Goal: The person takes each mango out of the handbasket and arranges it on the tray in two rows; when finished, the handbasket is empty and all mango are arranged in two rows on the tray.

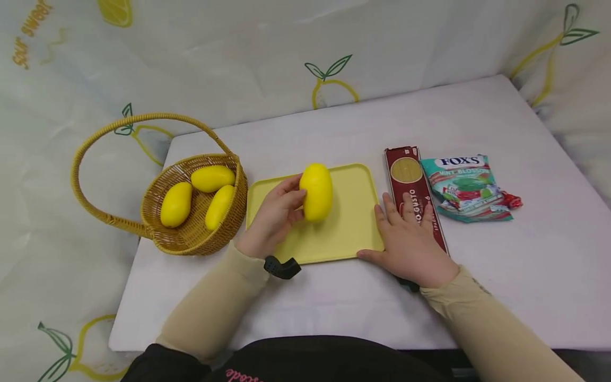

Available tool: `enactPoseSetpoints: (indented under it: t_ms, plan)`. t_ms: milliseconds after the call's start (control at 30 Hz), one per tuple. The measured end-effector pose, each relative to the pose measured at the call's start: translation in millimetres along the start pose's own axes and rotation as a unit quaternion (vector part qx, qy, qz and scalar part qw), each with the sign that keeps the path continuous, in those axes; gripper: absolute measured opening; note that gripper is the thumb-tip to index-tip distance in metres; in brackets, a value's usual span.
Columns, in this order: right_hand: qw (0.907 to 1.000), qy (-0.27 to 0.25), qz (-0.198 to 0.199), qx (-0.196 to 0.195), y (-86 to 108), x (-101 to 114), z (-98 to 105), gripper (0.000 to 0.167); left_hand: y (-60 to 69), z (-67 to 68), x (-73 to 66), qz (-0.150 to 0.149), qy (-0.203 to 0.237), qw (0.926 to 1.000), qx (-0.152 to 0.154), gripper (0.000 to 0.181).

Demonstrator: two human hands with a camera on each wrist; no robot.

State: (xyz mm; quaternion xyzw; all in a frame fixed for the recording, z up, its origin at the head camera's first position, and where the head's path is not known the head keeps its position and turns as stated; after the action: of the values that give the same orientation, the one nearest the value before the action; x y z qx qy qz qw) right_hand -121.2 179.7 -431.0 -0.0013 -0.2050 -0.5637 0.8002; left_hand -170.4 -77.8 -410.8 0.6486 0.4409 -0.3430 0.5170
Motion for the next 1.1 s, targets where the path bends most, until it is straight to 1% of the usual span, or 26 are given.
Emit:
enactPoseSetpoints:
  t_ms: [100,200,367,500,600,667,700,800,867,900,933,967,1033,1100]
  plan:
    - [1.0,-0.003,0.001,0.001,-2.3,3,-1,0.121,-14.2,-15.3,11.0,0.026,0.022,0.9993,-0.014,0.052]
    - [1.0,-0.009,0.002,0.0,-4.5,5,-1,0.121,-25.3,-30.4,17.0,0.037,0.022,0.9988,-0.022,0.052]
    - [0.9999,-0.011,0.003,-0.001,-6.4,5,-1,0.12,-39.0,-51.8,21.3,0.037,-0.003,0.9991,-0.023,0.052]
    - [1.0,-0.009,0.002,-0.002,-5.2,6,-1,0.12,-47.8,-63.1,26.0,0.033,-0.024,0.9986,-0.032,0.051]
    - [0.9999,-0.011,0.001,-0.005,-3.5,5,-1,0.12,-49.5,-70.3,24.9,0.026,-0.062,0.9963,-0.053,0.049]
    - [0.9999,-0.012,0.0,-0.006,-2.5,5,-1,0.12,-48.9,-74.6,21.8,0.019,-0.11,0.9913,-0.07,0.048]
    - [0.9999,-0.013,-0.001,-0.007,-2.0,5,-1,0.12,-48.1,-76.4,19.8,0.017,-0.139,0.9868,-0.08,0.048]
    - [0.9999,-0.012,0.0,-0.009,-0.6,4,0,0.119,-47.8,-79.1,17.2,0.008,-0.224,0.9691,-0.104,0.048]
    - [0.9999,-0.01,0.0,-0.01,0.1,3,0,0.118,-47.8,-79.0,17.2,0.005,-0.255,0.9603,-0.114,0.048]
    - [0.9999,-0.008,0.0,-0.01,0.4,3,0,0.118,-47.8,-78.8,17.7,0.004,-0.26,0.9585,-0.117,0.047]
    - [0.9999,-0.007,-0.001,-0.01,0.8,2,0,0.119,-47.9,-78.9,18.9,0.006,-0.252,0.9607,-0.116,0.046]
    - [0.9999,-0.006,-0.001,-0.01,1.2,2,0,0.119,-48.2,-79.4,20.4,0.01,-0.239,0.9646,-0.112,0.046]
    - [0.9999,-0.005,-0.003,-0.01,1.4,1,1,0.119,-48.7,-79.1,24.0,0.019,-0.199,0.9744,-0.102,0.045]
    - [0.9999,-0.006,-0.002,-0.009,1.0,2,1,0.12,-48.9,-77.9,26.6,0.025,-0.165,0.9816,-0.092,0.045]
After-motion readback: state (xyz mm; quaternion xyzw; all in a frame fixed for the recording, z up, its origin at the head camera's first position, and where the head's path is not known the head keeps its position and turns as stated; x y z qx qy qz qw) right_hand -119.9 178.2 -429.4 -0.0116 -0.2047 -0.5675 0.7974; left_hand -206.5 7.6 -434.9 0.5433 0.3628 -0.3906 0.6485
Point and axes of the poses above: each hand's wrist, its own y-axis away from the middle knuckle, its own z-axis out of the back of the hand, x = y × z, the point moved 4 cm from there along -y, towards the middle knuckle, and after that the axes turned 3 degrees about -x, right-handed, at the moved point
